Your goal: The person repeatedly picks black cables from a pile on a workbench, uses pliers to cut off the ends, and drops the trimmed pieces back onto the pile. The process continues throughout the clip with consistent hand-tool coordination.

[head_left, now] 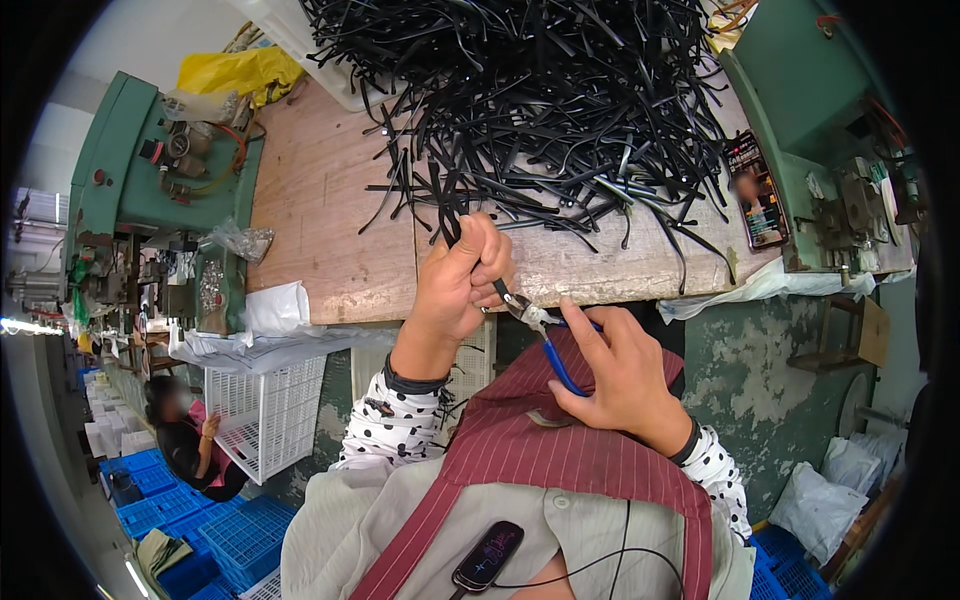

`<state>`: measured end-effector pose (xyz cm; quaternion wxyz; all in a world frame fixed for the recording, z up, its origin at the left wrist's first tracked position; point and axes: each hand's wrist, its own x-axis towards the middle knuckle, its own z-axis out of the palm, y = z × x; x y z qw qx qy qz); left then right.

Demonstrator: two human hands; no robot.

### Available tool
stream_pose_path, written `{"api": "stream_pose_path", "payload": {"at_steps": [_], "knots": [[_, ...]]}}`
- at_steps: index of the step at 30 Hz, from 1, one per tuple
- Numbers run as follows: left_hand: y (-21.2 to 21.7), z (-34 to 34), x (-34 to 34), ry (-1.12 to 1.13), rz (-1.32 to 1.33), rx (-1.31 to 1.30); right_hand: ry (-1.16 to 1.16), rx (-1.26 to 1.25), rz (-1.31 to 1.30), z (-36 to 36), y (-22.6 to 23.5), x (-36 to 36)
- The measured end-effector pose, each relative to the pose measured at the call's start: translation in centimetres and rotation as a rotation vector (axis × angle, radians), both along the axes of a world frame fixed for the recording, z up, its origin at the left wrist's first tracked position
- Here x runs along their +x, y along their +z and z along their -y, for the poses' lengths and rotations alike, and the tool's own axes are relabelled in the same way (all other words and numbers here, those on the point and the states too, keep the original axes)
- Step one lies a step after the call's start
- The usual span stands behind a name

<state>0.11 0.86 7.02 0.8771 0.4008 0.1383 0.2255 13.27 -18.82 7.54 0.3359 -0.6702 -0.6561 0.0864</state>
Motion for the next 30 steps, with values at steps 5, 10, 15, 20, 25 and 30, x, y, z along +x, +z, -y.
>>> {"api": "stream_pose_path", "payload": {"at_steps": [5, 10, 15, 20, 25, 30], "knots": [[-1.1, -0.9, -0.3, -0.182, 0.116, 0.0, 0.029, -0.004, 0.047, 0.1, 0.2, 0.2], [-1.8, 1.1, 0.1, 0.194, -0.059, -0.013, 0.006, -0.019, -0.024, 0.1, -1.4, -0.1], [-3.7, 1.1, 0.7, 0.484, -0.313, 0.303, -0.154, 0.015, 0.086, -0.1, -3.2, -1.4], [-5.2, -2.4, 2.6, 0.575, -0.936, 1.212, -0.178, 0.045, 0.027, 0.4, -3.4, -1.1], [-6.1, -4.9, 6.4, 0.542, -1.357, 1.132, -0.17, 0.035, -0.014, 0.5, -3.1, -1.0], [-6.8, -6.9, 7.2, 0.664, -1.222, 1.022, -0.17, 0.026, -0.019, 0.5, -3.2, -1.0]]}}
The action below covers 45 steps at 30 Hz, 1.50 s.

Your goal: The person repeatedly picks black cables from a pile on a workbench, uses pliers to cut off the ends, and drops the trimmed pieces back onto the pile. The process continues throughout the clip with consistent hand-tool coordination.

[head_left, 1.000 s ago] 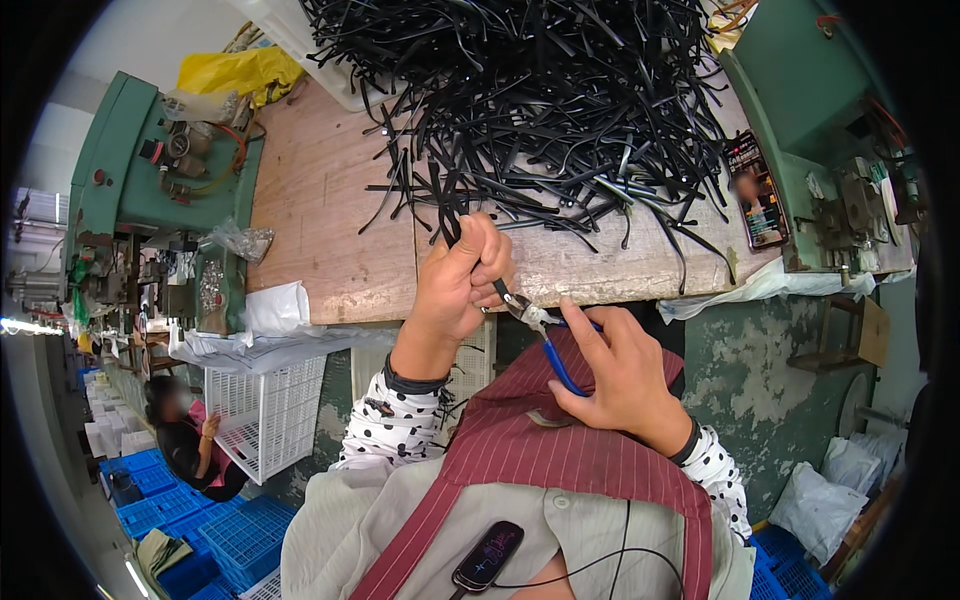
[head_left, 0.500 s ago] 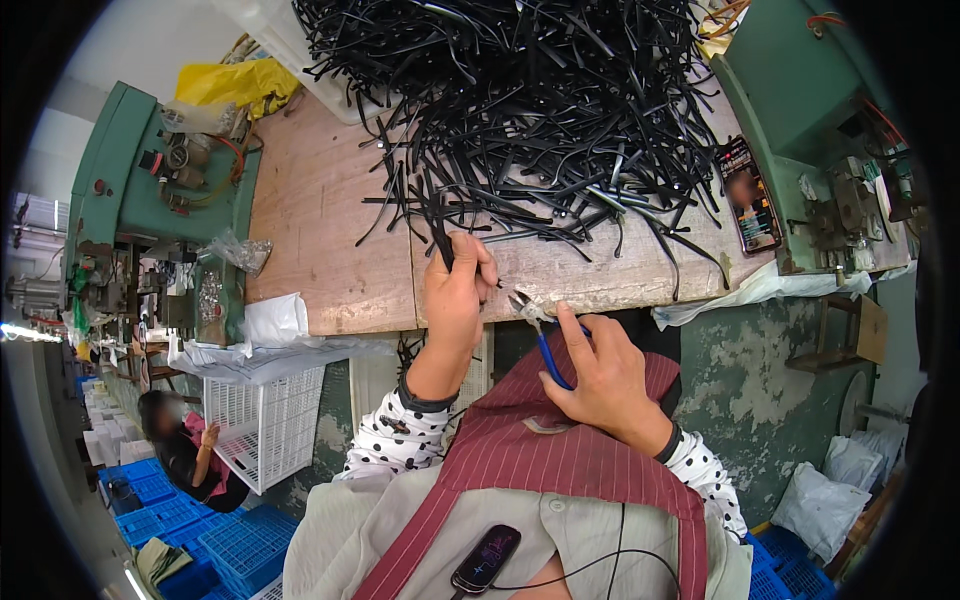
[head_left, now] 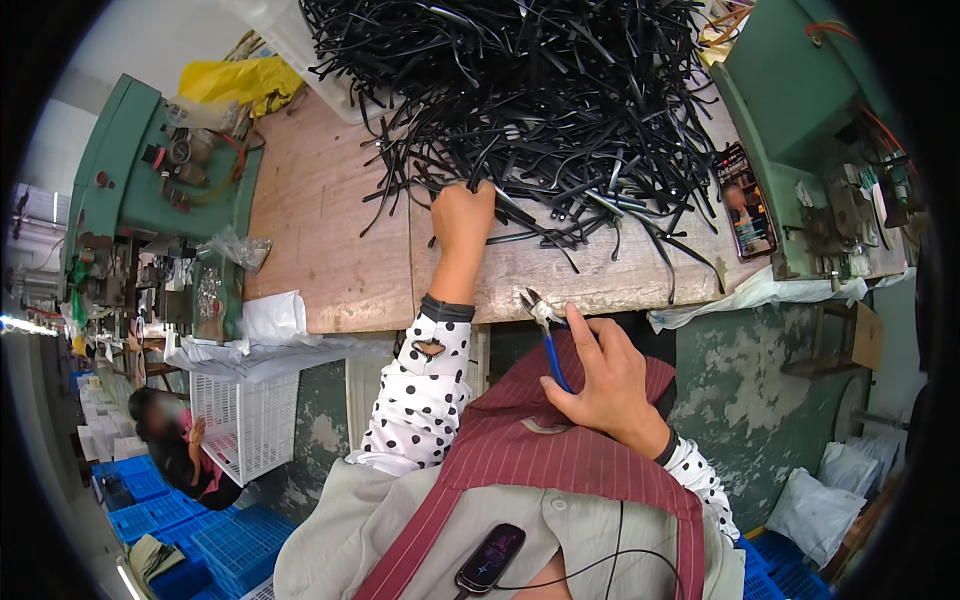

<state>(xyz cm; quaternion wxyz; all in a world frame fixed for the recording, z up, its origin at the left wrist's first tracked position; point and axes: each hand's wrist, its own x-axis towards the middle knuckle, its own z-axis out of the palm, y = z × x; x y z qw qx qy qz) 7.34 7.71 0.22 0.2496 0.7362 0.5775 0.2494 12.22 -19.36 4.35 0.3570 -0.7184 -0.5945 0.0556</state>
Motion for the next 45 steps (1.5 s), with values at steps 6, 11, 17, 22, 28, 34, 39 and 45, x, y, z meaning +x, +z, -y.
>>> {"api": "stream_pose_path", "payload": {"at_steps": [6, 11, 17, 22, 28, 34, 39, 45], "knots": [[1.6, 0.9, -3.4, 0.003, 0.437, 0.182, -0.004, 0.006, -0.003, 0.2, -0.3, 0.3], [-1.3, 4.6, -7.9, -0.388, 0.508, 0.288, 0.003, 0.003, -0.012, 0.0, -0.7, 0.3], [0.4, 5.6, -8.7, -0.222, 0.688, -0.33, 0.018, 0.005, -0.015, -0.1, -0.2, 0.3], [5.6, 6.6, -8.0, -0.297, 1.239, -0.782, 0.064, 0.024, -0.049, -0.7, 1.3, 0.2], [6.5, 8.4, -7.8, -0.485, 1.301, -0.676, 0.132, 0.039, -0.109, -1.3, 2.2, -0.1], [6.5, 9.3, -7.7, -0.542, 1.256, -0.46, 0.166, 0.01, -0.252, -1.2, 2.3, -0.2], [6.2, 10.0, -7.3, -0.572, 1.256, -0.3, 0.148, 0.009, -0.244, -1.1, 2.4, -0.3], [6.1, 10.1, -7.5, -0.579, 1.279, -0.299, 0.129, 0.029, -0.226, -1.3, 2.3, -0.4]]}}
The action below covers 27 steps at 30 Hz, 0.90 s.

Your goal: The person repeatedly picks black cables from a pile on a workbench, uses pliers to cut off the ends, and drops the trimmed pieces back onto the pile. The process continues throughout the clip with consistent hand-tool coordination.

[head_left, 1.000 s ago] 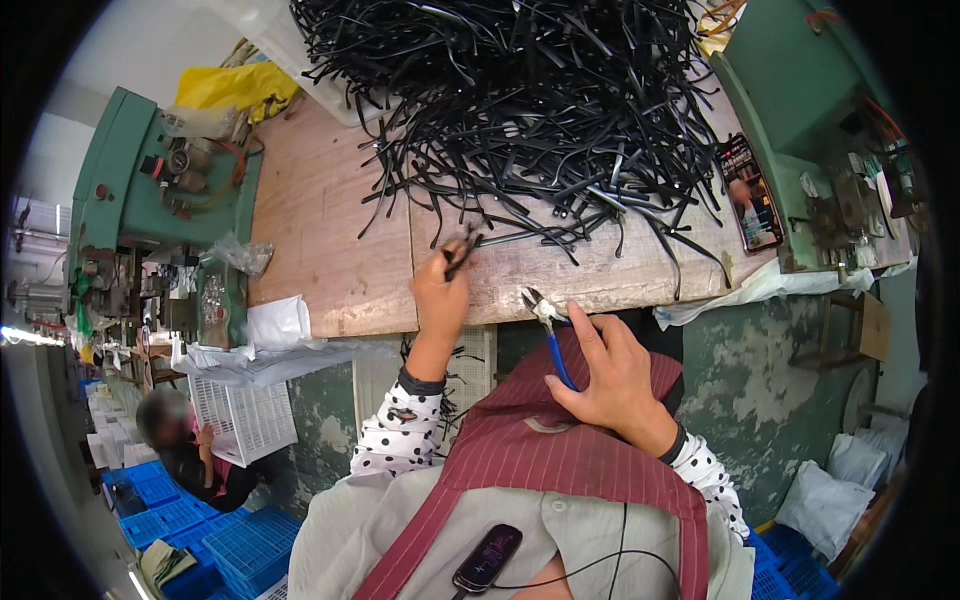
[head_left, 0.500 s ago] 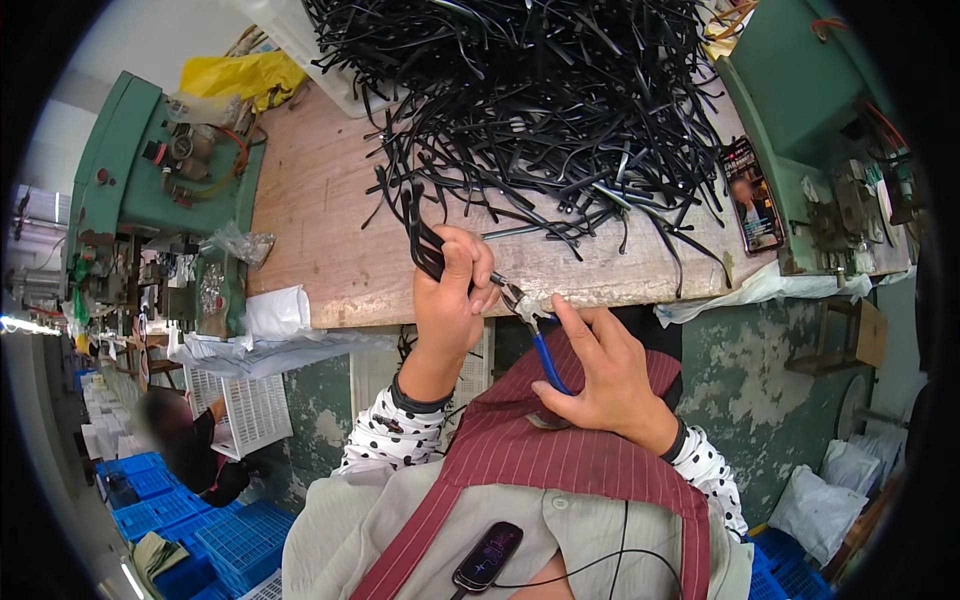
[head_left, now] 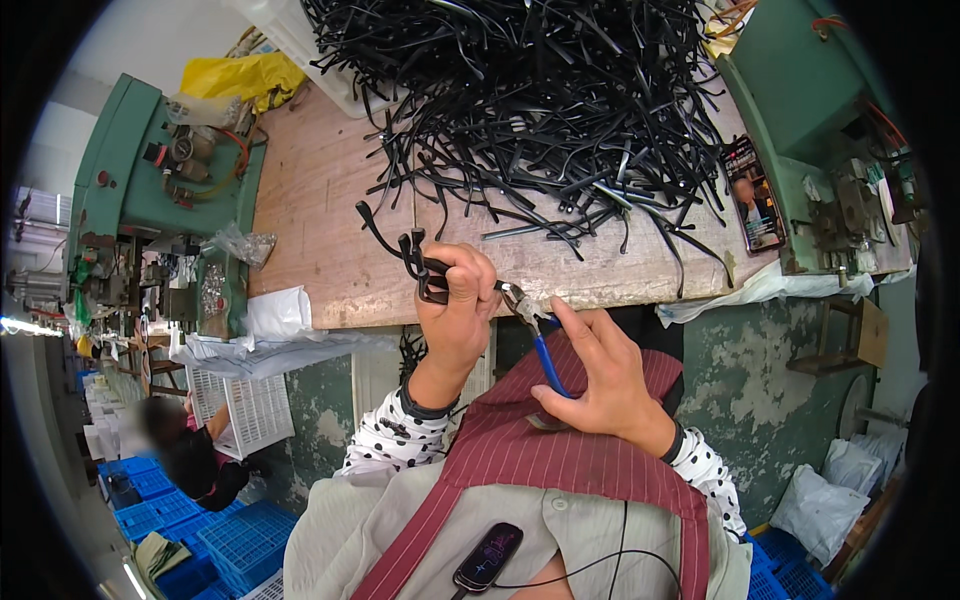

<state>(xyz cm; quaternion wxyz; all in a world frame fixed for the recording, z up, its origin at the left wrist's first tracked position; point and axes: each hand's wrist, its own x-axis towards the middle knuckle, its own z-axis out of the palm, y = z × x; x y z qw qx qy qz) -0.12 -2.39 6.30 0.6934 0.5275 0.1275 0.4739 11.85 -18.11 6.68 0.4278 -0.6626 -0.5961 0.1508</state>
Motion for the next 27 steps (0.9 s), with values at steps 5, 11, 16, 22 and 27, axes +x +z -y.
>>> {"api": "stream_pose_path", "payload": {"at_steps": [5, 11, 16, 22, 27], "knots": [[0.0, 0.6, 0.3, 0.048, 0.0, -0.031, 0.02, -0.02, 0.022, -0.1, 0.1, 0.0], [0.5, -0.2, 0.0, -0.032, -0.119, -0.279, 0.053, -0.13, 0.011, 0.4, 0.0, -0.1], [0.8, -2.0, -0.9, -0.288, -0.143, -0.32, 0.128, -0.115, -0.108, 0.9, -0.3, 0.1], [1.2, -2.9, -0.9, -0.459, -0.144, -0.353, 0.128, -0.057, 0.048, 0.8, 1.2, 1.1], [0.6, -3.9, -1.1, -0.639, -0.14, -0.357, 0.087, -0.061, 0.278, 0.8, 1.5, 1.2]]}}
